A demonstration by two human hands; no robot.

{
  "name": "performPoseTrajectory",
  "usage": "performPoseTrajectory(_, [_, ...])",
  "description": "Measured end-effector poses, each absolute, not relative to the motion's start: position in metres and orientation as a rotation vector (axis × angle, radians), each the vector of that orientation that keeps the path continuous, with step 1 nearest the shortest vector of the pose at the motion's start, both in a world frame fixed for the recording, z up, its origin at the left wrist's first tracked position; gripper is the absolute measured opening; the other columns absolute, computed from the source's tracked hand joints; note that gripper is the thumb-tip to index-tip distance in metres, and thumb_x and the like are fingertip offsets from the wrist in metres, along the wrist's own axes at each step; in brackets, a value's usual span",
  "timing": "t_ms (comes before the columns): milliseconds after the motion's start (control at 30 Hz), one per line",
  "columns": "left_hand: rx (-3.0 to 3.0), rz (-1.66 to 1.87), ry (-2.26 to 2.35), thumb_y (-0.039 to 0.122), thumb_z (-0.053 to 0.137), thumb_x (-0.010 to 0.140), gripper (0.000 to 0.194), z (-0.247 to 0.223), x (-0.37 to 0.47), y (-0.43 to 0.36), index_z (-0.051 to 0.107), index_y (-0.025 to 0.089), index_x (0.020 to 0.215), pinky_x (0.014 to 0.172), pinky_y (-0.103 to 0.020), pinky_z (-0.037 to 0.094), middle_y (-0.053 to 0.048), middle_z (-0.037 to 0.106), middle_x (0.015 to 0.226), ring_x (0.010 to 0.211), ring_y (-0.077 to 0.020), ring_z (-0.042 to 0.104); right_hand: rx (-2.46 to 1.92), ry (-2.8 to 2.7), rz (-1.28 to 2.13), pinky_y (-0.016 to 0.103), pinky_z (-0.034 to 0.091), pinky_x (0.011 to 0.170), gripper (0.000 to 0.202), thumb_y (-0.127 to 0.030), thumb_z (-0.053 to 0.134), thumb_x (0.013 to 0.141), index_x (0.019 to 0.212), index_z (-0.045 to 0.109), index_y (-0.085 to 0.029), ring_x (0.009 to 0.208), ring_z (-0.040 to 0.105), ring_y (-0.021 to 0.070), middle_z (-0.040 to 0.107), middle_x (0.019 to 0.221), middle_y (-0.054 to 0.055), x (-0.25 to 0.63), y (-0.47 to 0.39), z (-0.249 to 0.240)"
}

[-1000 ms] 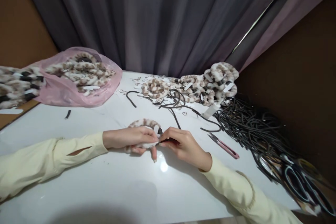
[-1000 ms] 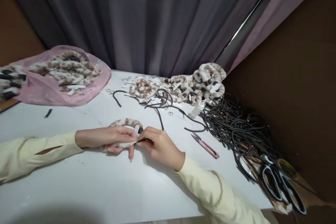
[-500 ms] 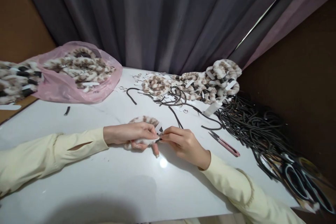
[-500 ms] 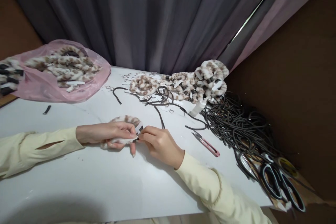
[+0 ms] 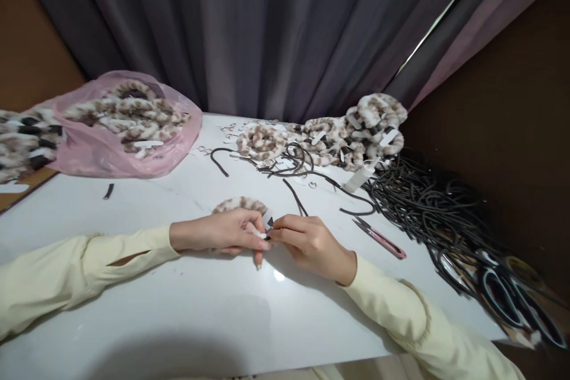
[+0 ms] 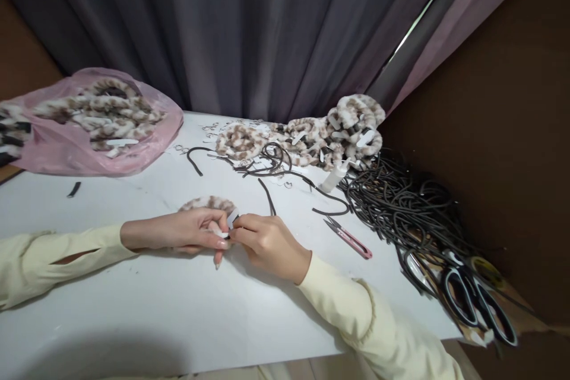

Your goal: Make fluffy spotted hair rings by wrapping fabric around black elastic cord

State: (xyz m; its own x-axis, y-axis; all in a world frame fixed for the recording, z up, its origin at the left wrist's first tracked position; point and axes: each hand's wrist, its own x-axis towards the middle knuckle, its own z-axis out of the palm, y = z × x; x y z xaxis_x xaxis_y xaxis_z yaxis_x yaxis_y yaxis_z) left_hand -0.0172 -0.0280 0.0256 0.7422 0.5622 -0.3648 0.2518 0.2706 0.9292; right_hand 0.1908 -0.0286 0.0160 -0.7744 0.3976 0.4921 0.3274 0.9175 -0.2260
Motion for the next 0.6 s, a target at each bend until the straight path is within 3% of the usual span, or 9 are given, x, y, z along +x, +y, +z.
performPoseTrajectory(167, [1.367, 0.270, 0.761, 0.042, 0.057, 0.078, 0.029, 0.023, -0.017, -0.029, 0.041, 0.018, 0.083, 0.030, -0.018, 0.012, -0.001, 0.066, 0.064, 0.030, -0.0017, 0.023, -0.475, -2.519, 0.232, 0.022, 0.046, 0.060, 0.027, -0.004, 0.040, 0.081, 0.095, 0.059, -0.015, 0.075, 0.057, 0.0133, 0.063, 0.086, 0.007, 0.192, -0.027, 0.020])
performPoseTrajectory(400, [1.271, 0.252, 0.763, 0.037, 0.060, 0.077, 0.025, 0.033, -0.018, -0.028, 0.047, 0.017, 0.083, 0.032, -0.018, 0.012, -0.001, 0.065, 0.070, 0.032, -0.0006, 0.023, -0.444, -2.526, 0.274, 0.022, 0.045, 0.060, 0.033, 0.002, 0.037, 0.075, 0.090, 0.061, -0.016, 0.075, 0.056, 0.0131, 0.062, 0.087, 0.006, 0.194, -0.026, 0.022])
performPoseTrajectory(467, [1.195, 0.242, 0.792, 0.037, 0.059, 0.078, 0.023, 0.034, -0.019, -0.026, 0.050, 0.016, 0.082, 0.033, -0.018, 0.012, 0.002, 0.059, 0.059, 0.032, -0.0012, 0.022, -0.444, -2.541, 0.257, 0.023, 0.045, 0.059, 0.032, 0.001, 0.037, 0.076, 0.090, 0.060, -0.016, 0.075, 0.056, 0.0133, 0.062, 0.085, 0.006, 0.194, -0.027, 0.023])
performPoseTrajectory(600, [1.086, 0.236, 0.803, 0.035, 0.057, 0.078, 0.022, 0.034, -0.019, -0.022, 0.057, 0.013, 0.075, 0.039, -0.019, 0.030, 0.004, 0.049, 0.045, 0.038, -0.0068, 0.039, -0.433, -2.571, 0.242, 0.023, 0.045, 0.060, 0.027, -0.001, 0.039, 0.078, 0.089, 0.059, -0.017, 0.076, 0.057, 0.0133, 0.062, 0.086, 0.006, 0.193, -0.027, 0.024])
